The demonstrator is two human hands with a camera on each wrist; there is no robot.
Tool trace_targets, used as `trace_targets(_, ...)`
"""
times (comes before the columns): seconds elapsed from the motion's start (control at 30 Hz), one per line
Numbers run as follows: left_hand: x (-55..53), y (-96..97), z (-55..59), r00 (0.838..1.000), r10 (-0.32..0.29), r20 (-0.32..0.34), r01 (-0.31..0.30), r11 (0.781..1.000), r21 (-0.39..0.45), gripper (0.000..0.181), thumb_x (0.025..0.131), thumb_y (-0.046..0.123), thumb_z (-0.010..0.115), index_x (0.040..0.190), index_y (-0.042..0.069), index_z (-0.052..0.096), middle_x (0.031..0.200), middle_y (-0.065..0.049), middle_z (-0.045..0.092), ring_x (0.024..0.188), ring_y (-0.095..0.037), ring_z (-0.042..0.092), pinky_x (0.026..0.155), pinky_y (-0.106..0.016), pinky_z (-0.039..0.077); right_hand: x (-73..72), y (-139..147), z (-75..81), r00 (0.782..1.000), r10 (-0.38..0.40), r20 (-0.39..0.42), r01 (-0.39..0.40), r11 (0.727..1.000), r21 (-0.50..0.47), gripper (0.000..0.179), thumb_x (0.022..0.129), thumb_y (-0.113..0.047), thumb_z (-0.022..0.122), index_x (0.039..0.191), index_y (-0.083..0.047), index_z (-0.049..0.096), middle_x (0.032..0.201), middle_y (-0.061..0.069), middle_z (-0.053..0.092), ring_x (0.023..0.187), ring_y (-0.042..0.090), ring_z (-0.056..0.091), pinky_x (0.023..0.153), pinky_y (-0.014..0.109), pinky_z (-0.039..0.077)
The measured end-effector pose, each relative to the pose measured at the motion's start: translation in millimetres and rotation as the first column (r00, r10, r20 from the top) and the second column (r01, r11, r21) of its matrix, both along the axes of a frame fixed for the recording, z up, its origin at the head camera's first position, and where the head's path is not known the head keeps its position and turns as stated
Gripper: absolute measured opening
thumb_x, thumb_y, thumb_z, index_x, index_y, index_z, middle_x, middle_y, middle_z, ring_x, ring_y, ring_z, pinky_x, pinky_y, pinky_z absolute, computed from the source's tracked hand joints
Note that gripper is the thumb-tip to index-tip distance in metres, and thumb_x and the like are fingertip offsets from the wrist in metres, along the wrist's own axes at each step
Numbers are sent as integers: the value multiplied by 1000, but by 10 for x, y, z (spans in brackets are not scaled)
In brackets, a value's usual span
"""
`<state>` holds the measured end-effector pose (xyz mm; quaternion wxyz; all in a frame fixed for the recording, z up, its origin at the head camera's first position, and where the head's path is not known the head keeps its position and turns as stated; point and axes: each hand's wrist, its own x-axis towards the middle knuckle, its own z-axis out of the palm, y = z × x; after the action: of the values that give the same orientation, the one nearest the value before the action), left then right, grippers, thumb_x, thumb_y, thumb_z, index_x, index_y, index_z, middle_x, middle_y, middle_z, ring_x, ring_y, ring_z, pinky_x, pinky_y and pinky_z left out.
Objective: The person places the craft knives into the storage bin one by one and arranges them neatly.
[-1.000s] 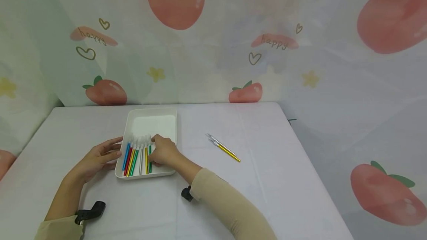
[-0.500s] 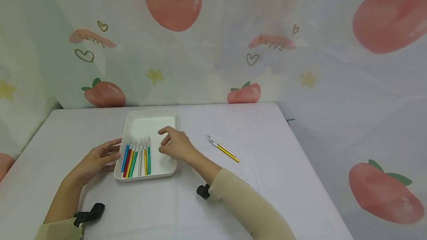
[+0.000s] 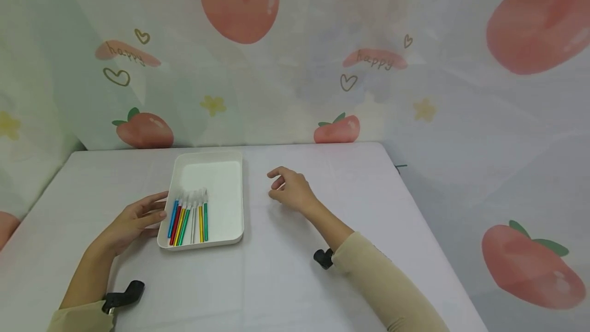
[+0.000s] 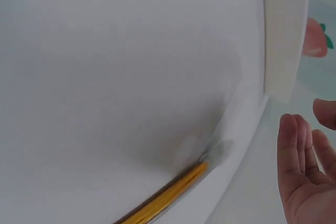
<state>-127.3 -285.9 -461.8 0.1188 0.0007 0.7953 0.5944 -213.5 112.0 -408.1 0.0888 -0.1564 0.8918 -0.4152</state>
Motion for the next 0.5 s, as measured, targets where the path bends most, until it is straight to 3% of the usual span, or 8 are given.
trace_targets(0.27, 7, -16, 8, 1000, -14, 3, 14, 1000, 2, 66, 100, 23, 62, 157, 13, 30, 153, -26, 38, 131, -46, 50, 87, -40, 59, -19, 433, -58, 997, -32, -63, 45, 977, 208, 39, 88, -13, 71, 126, -11, 63, 93, 1, 66, 83, 17, 62, 73, 31, 52)
trace_targets(0.5, -8, -8, -7, 1000, -17, -2, 17, 1000, 12, 68, 99, 27, 64, 157, 13, 31, 152, -26, 39, 129, -45, 52, 87, -39, 59, -41, 660, -180, 998, -61, -35, 69, 938, 340, 37, 88, -13, 70, 124, -13, 65, 95, 2, 67, 81, 18, 61, 68, 29, 51)
